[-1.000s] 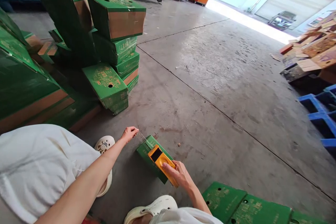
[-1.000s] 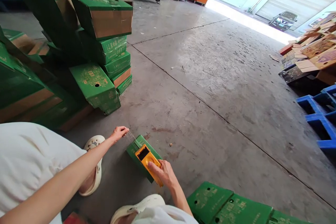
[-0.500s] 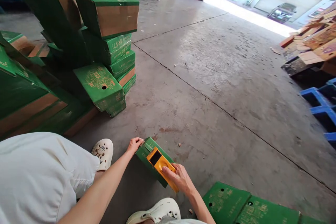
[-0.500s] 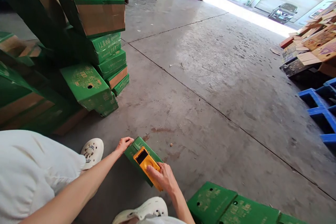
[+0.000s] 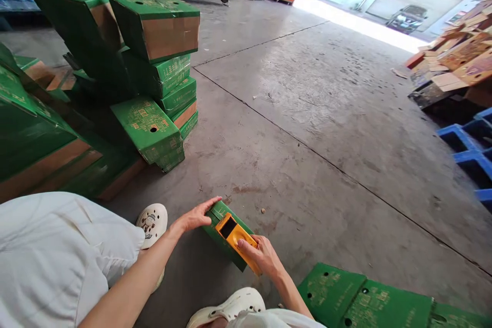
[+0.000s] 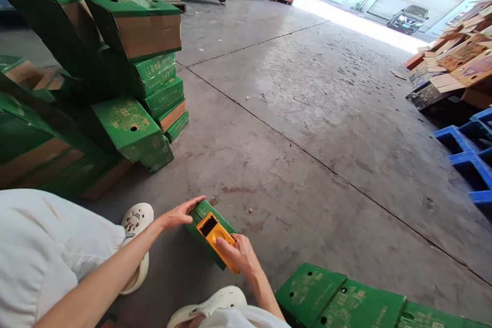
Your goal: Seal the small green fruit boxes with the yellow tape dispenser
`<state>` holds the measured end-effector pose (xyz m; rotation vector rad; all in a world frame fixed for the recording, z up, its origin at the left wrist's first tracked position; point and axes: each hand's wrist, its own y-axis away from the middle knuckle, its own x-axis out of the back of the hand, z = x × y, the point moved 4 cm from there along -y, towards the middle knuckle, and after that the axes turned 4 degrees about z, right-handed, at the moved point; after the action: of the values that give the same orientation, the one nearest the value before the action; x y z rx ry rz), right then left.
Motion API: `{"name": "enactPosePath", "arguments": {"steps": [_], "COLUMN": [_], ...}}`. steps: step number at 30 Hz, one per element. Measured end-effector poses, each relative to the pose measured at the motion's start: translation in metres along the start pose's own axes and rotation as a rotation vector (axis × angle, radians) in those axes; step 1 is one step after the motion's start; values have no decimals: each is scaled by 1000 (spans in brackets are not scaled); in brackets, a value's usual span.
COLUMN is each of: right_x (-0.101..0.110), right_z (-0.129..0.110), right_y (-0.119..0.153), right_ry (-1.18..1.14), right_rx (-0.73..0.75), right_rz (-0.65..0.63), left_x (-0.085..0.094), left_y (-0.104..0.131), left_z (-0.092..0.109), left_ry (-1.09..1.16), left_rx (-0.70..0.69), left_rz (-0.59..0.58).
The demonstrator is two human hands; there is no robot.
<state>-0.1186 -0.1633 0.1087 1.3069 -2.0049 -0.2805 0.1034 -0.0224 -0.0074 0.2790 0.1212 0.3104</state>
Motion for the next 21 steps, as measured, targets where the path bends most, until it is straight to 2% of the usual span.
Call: {"name": "enactPosePath", "arguments": {"steps": [2, 5, 8, 12, 17, 21], "right_x": [0, 1, 2, 2, 2, 8], "right_z": [-2, -4, -3, -1, -10, -24], "right_y": [0, 2, 2, 2, 5, 7], "right_ry": [-7, -3, -16, -35, -72, -48], "right_rx": [13, 29, 30, 23, -17, -11], "right_rz": [-7, -2, 8, 1, -131, -182], "left_x": [-4, -2, 2, 2, 5, 5], "left_y": [0, -10, -23, -32, -39, -43], "left_z": [9, 16, 26, 31, 24, 18], "left_ry": [-204, -496, -658, -721, -801, -902], "left_rx": [-10, -24, -170, -339, -476, -537], "left_rz": [-200, -322, -350, -416, -408, -446]}}
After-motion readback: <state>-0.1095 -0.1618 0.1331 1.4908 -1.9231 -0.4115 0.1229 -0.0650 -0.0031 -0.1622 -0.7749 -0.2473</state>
